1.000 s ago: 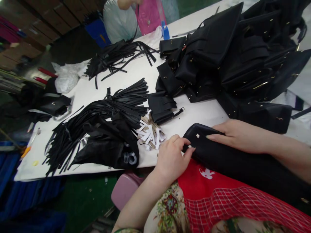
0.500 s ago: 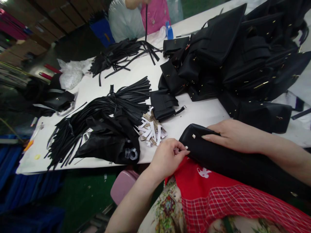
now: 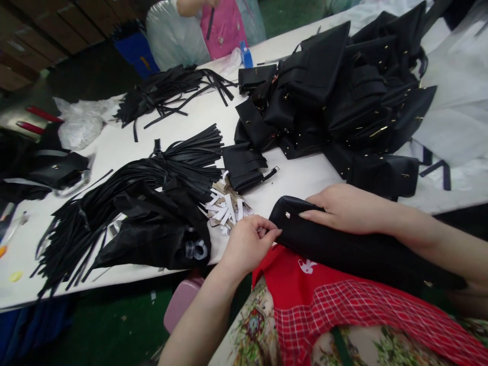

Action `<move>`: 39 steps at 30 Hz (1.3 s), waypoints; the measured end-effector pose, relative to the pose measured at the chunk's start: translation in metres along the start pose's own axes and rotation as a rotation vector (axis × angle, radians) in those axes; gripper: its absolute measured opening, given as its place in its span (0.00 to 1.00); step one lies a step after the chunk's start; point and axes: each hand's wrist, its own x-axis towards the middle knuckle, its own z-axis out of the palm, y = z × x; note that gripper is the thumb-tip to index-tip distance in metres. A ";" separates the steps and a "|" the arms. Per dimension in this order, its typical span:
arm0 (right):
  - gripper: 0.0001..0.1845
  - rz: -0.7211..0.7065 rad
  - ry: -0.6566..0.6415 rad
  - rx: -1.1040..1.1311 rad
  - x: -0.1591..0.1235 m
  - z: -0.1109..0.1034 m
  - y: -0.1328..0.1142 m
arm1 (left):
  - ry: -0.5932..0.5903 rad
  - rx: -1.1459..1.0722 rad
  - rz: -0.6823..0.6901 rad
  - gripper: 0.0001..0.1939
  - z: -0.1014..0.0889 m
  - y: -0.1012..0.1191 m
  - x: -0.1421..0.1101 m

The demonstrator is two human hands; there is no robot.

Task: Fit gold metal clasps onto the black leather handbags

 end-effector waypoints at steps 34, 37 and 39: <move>0.29 0.041 0.024 0.131 0.007 0.006 0.025 | -0.218 -0.349 0.191 0.12 -0.012 -0.006 0.011; 0.28 0.038 -0.004 0.159 0.011 0.006 0.027 | -0.236 -0.694 0.088 0.13 -0.007 -0.011 0.017; 0.27 0.041 -0.012 0.165 0.013 0.005 0.027 | -0.219 -0.784 0.081 0.11 -0.001 -0.010 0.025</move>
